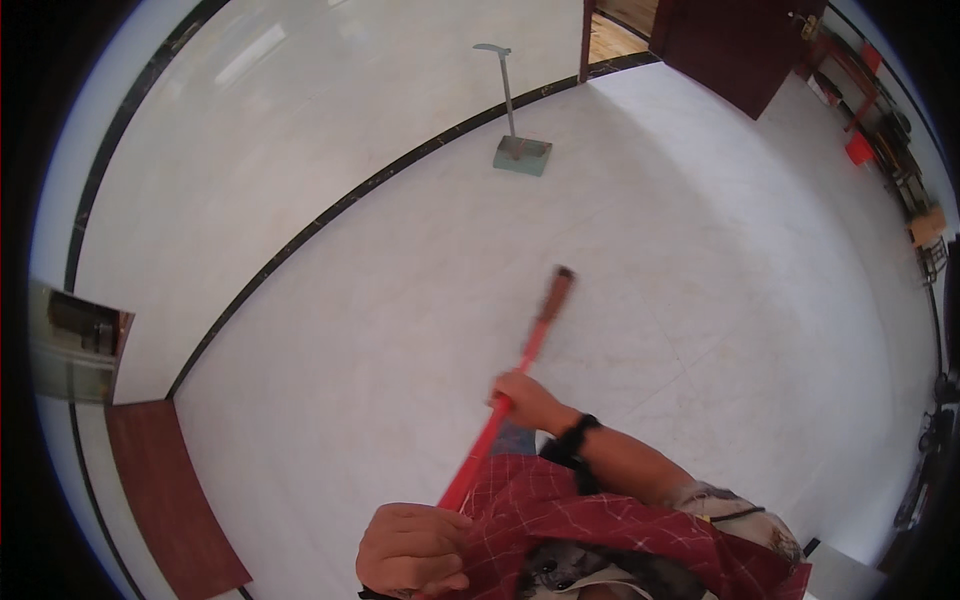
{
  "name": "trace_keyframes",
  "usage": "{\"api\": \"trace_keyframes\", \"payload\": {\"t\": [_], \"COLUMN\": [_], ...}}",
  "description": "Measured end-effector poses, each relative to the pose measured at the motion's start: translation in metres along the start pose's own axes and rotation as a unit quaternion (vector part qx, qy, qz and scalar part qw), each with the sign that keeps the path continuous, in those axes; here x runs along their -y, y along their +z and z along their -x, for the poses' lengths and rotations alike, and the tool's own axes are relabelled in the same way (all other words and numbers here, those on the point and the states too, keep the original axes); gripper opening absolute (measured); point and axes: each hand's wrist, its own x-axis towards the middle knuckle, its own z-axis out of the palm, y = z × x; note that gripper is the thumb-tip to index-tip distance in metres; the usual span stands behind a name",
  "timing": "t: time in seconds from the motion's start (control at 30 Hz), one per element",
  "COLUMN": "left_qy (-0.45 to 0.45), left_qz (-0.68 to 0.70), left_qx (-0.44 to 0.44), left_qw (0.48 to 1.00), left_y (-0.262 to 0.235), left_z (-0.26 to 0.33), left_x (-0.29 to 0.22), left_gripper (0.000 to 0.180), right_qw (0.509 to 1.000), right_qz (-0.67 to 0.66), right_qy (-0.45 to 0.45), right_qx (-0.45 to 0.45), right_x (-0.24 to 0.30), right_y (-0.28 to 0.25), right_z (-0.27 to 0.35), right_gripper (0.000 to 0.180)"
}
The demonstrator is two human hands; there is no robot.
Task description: The person sweeps the floor of a large room with a broom, gathering dirt and debris into a pile, and then uses a dustpan to collect it.
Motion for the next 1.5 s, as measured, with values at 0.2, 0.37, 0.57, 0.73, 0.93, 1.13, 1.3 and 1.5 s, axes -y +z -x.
{"api": "trace_keyframes", "payload": {"t": [0.2,0.37,0.57,0.73,0.93,1.13,1.3,1.5], "left_qy": [-0.046,-0.035,0.043,-0.04,-0.056,0.009,-0.009,0.023], "left_qz": [-0.242,-0.178,0.077,0.152,0.172,-0.073,-0.145,0.021], "left_qx": [0.161,0.189,0.223,0.186,0.065,0.204,0.243,0.447], "left_qw": [0.956,0.965,0.971,0.97,0.981,0.976,0.959,0.894], "left_y": [-0.023,-0.044,-0.038,-0.032,-0.047,0.009,0.109,0.183], "left_z": [-0.053,-0.064,-0.101,-0.124,-0.146,-0.242,-0.303,-0.374], "left_x": [0.106,0.145,0.134,0.168,0.145,0.138,0.223,0.218], "left_gripper": [0.024,0.024,0.017,0.015,0.017,0.021,0.023,0.018], "right_qw": [0.989,0.99,0.995,0.963,0.962,0.989,0.989,0.969], "right_qz": [-0.139,-0.141,0.019,0.154,0.139,-0.048,-0.06,-0.033], "right_qy": [-0.047,-0.008,0.077,0.215,0.188,-0.025,0.021,0.091], "right_qx": [0.027,0.018,-0.053,-0.059,-0.14,-0.135,-0.132,-0.228], "right_x": [-0.087,-0.118,-0.085,-0.09,-0.069,-0.126,-0.224,-0.227], "right_y": [0.067,0.071,-0.028,-0.1,-0.135,-0.165,-0.216,-0.302], "right_z": [-0.15,-0.151,-0.052,0.021,-0.039,-0.181,-0.182,-0.062], "right_gripper": [0.01,0.011,0.011,0.014,0.014,0.014,0.01,0.012]}}
